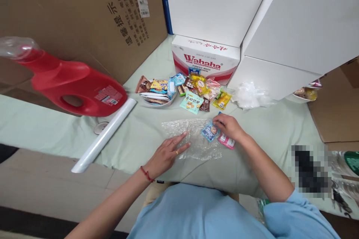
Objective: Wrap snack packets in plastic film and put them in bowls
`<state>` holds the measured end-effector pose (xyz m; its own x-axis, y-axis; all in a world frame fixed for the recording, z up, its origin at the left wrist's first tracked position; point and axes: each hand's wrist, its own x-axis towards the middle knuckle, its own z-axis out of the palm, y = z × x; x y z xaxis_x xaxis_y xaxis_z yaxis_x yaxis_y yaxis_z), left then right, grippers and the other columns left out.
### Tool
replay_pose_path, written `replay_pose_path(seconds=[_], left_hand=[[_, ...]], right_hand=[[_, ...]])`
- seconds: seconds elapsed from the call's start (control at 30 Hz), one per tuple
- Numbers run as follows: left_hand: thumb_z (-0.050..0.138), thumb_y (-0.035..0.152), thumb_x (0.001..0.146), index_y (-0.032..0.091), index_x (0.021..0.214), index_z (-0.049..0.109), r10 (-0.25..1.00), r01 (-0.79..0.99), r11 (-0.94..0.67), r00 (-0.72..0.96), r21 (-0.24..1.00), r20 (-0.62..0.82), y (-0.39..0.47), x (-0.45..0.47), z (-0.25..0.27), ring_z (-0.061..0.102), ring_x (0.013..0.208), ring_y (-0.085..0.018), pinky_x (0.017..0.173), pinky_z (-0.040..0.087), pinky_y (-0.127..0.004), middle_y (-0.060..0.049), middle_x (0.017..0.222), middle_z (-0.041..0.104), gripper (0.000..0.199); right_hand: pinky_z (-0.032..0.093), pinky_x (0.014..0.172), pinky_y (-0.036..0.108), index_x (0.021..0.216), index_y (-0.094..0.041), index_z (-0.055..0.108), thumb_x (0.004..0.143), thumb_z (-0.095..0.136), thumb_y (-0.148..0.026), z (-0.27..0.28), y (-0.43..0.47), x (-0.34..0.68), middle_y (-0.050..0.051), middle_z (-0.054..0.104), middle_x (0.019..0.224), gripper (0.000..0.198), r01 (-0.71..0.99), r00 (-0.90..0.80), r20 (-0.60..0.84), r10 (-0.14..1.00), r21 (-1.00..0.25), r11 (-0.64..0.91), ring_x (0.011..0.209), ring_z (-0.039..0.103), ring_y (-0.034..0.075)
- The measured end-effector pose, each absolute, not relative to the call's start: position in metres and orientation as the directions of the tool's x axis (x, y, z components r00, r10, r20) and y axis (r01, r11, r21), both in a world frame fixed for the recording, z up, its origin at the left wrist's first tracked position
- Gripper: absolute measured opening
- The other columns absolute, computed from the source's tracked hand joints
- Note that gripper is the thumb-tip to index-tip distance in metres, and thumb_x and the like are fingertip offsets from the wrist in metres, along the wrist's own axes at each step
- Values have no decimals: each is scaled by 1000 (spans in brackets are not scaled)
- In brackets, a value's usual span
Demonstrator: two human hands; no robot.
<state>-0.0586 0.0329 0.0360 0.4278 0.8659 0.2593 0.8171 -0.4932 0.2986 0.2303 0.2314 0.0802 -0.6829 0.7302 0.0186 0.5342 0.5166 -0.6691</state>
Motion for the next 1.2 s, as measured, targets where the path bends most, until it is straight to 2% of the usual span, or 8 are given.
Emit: replay_pose_path(seconds=[0.1,0.23,0.33,0.47,0.73,1.0,1.1,1.2], left_hand=[[44,0,90,27,131,66,861,825,-487,400,285,313,21,-62,33,58,129,-25,102,51,-43,-11,145,61,54],[45,1,88,21,103,72,899,837,-425,348,344,265,11,-64,32,65,112,-23,94,53,-39,-10,112,73,37],[45,0,86,21,99,72,917,834,-395,337,385,213,11,-62,33,64,117,-23,96,52,-41,-9,116,74,36],[44,-2,82,20,111,69,928,827,-373,328,420,177,12,-59,33,50,142,-26,110,48,-48,-11,140,66,44],[43,-3,80,22,107,72,915,787,-377,398,488,64,11,-68,44,32,156,-25,121,41,-53,-6,158,51,46],[47,-4,82,26,94,77,881,738,-417,472,531,35,13,-86,56,39,153,-25,119,43,-53,-2,148,62,44],[47,3,90,26,104,77,899,648,-341,437,681,35,9,-90,65,48,147,-22,117,47,-47,-4,146,63,40],[47,18,98,24,114,75,968,608,-168,249,776,15,9,-93,75,59,135,-22,109,53,-41,-7,145,64,33]], right_hand=[[51,74,31,98,-22,71,96,54,-37,83,238,242,3,70,83,24,520,-523,-16,852,-798,304,76,63,20],[49,93,39,118,-24,71,91,70,-43,92,226,247,10,69,114,33,403,-768,109,631,-683,609,103,61,25],[45,99,44,133,-28,66,90,74,-32,89,214,241,12,60,138,44,359,-897,75,435,-448,819,115,54,29],[43,90,40,102,-24,77,99,59,-24,74,219,234,11,70,108,19,442,-878,13,479,-363,820,97,55,25],[49,77,34,90,-22,75,90,64,-48,94,234,246,5,74,86,28,407,-827,-210,521,-864,297,80,61,21],[32,48,22,82,-19,66,66,80,-52,93,243,256,-4,62,66,40,308,-470,-401,787,-909,-280,51,43,9],[32,46,23,82,-19,62,67,77,-48,86,254,258,-4,58,65,36,314,-318,-419,850,-893,-323,48,40,9],[45,57,29,88,-18,66,78,69,-45,89,256,261,3,66,82,29,441,-184,-204,962,-891,-105,55,48,12]])
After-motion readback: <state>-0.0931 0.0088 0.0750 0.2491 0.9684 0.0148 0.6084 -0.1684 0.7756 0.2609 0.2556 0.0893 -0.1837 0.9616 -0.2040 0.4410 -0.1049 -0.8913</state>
